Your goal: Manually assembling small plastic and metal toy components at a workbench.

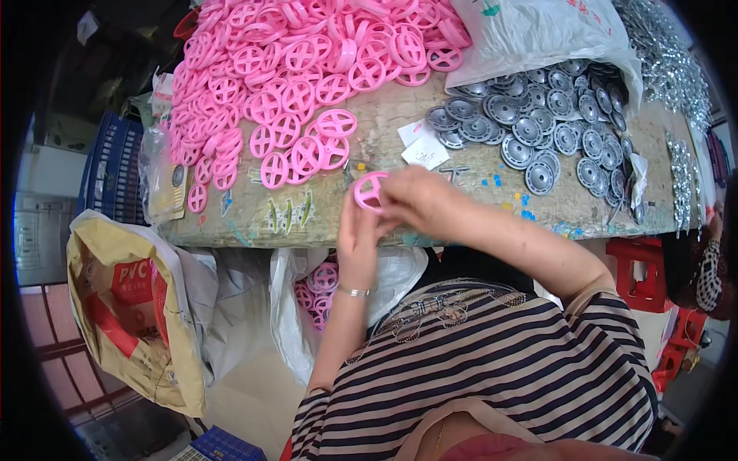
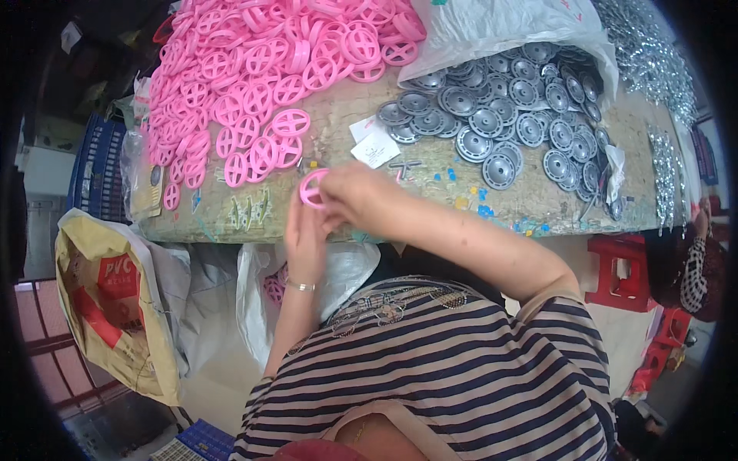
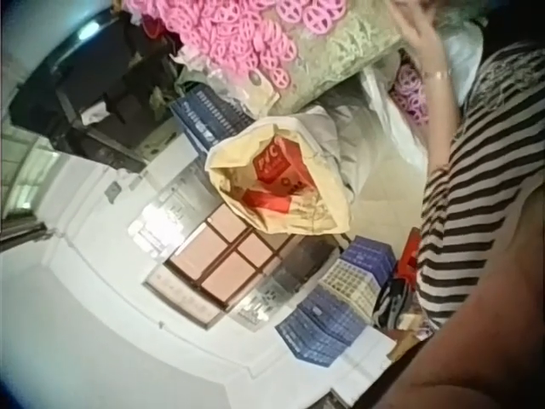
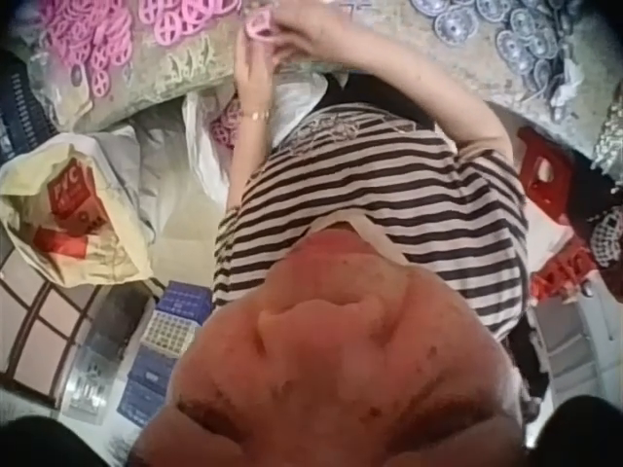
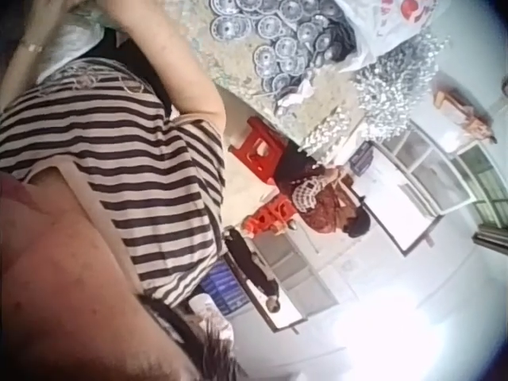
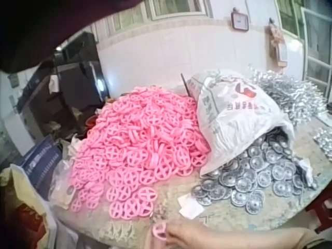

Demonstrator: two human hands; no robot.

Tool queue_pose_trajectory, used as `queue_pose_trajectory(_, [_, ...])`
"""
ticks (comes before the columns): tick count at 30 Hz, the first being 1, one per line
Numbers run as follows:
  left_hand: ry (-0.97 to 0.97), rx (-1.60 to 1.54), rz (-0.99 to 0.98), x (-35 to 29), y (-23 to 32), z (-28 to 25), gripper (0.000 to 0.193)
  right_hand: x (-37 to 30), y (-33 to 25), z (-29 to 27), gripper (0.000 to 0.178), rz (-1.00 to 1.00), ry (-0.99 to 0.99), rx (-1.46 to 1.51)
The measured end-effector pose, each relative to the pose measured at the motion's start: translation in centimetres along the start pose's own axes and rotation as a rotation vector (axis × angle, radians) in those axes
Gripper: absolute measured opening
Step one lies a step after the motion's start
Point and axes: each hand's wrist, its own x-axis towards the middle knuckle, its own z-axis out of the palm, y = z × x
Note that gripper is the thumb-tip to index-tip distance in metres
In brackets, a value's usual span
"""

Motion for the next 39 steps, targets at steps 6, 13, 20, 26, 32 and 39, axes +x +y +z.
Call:
queue_pose_trajectory(6, [-0.027,-0.209,-0.114,3.0,-0.9,3.1,0.037,-1.4,3.8,-5.4,0.015,0.259,0.225,-0.146])
queue_pose_trajectory(13, [-0.073,-0.226,-0.130,3.4,-1.8,2.9,0.035,-1.4,10.2,-7.2,0.033,0.312,0.234,-0.696])
queue_pose_trajectory(20, [-0.080,-0.237,-0.155,3.3,-1.7,2.6,0.032,0.4,9.4,-9.0,0.025,0.481,0.244,-0.389])
queue_pose_trajectory(26, [-0.137,-0.174,-0.087,2.9,-1.6,2.2,0.027,-1.0,1.7,-5.2,0.041,0.709,0.163,0.512])
queue_pose_trajectory(32, [-0.009,0.062,-0.074,2.3,-1.8,3.4,0.025,-1.9,-0.8,-4.4,0.040,0.754,0.177,0.671])
queue_pose_trajectory(39, [0.051,0.146,-0.037,2.5,-2.8,3.6,0.024,-3.6,-0.2,-3.7,0.039,0.771,0.254,0.795])
